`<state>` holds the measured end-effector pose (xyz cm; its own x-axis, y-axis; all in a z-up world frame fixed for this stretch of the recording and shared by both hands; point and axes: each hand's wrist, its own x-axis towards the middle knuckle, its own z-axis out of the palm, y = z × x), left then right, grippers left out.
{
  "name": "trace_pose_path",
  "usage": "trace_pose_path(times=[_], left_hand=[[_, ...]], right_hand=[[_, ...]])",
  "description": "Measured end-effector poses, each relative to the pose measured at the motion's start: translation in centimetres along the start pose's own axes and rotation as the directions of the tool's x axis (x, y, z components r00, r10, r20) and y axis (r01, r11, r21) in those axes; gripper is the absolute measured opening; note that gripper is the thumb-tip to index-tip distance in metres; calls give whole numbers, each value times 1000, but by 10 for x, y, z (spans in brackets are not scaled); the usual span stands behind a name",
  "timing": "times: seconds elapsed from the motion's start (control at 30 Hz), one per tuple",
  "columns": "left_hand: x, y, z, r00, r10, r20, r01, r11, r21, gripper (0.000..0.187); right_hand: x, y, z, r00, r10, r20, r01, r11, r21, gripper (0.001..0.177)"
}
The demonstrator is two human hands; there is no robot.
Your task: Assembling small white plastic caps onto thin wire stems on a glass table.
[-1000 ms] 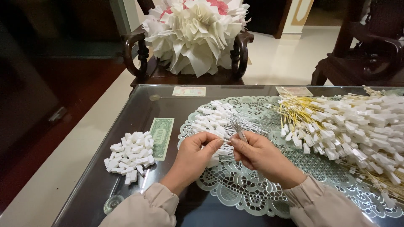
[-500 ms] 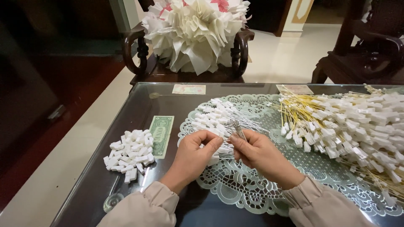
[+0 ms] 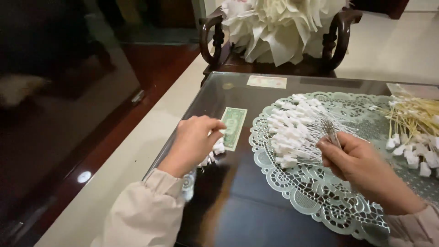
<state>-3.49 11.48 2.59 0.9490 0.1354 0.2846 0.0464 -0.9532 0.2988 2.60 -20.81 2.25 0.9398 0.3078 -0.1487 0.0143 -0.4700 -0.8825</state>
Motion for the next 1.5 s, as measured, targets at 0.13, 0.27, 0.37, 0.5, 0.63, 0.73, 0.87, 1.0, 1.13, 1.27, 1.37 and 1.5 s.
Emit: trace_pose_path(times=[0.13, 0.27, 0.37, 0.5, 0.63, 0.73, 0.87, 1.0, 1.13, 1.27, 1.37, 1.5], left_hand=[[-15, -11, 10, 985, -74, 155, 46, 984, 174, 23], [-17, -32, 40, 999, 25, 25, -31, 963, 267, 19], [-16, -26, 39, 999, 46, -7, -43, 966, 256, 14], [-17, -21, 39, 999, 35, 30, -41, 971, 237, 11], [-20, 1, 20, 998, 48, 34, -54, 977, 208, 16], [-21, 42, -4, 994, -42, 98, 68, 958, -277, 11], [-2, 79, 22, 971, 2, 239, 223, 359, -907, 21], [9, 109, 46, 895, 96, 435, 443, -85, -892, 27], [11, 115, 61, 863, 177, 474, 495, -103, -863, 39], [8, 111, 67, 854, 192, 484, 507, -94, -857, 38], [9, 111, 65, 856, 201, 477, 499, -75, -863, 43], [7, 104, 81, 910, 205, 361, 377, -41, -925, 28]], right_hand=[[-3, -3, 1, 1000, -9, -8, 10, 999, 45, 32], [-1, -1, 0, 1000, -29, 12, 28, 999, 38, 35], [-1, -3, 1, 1000, 5, 13, -6, 997, 72, 31], [-8, -13, 2, 1000, 26, -8, -26, 999, 45, 30], [-4, -4, 2, 999, -44, -3, 44, 996, 80, 29], [-11, -13, 4, 997, -69, -19, 70, 996, 49, 31], [-12, -16, 2, 994, -96, -55, 96, 995, -5, 34], [-3, -5, -1, 985, -159, -71, 168, 976, 142, 37], [-9, -14, -5, 993, -104, -50, 110, 985, 130, 35], [-10, -14, -4, 992, -107, -74, 111, 992, 52, 30], [-12, -17, -3, 993, -94, -76, 97, 995, 32, 26], [-16, -16, 3, 971, -178, -159, 194, 977, 91, 18]])
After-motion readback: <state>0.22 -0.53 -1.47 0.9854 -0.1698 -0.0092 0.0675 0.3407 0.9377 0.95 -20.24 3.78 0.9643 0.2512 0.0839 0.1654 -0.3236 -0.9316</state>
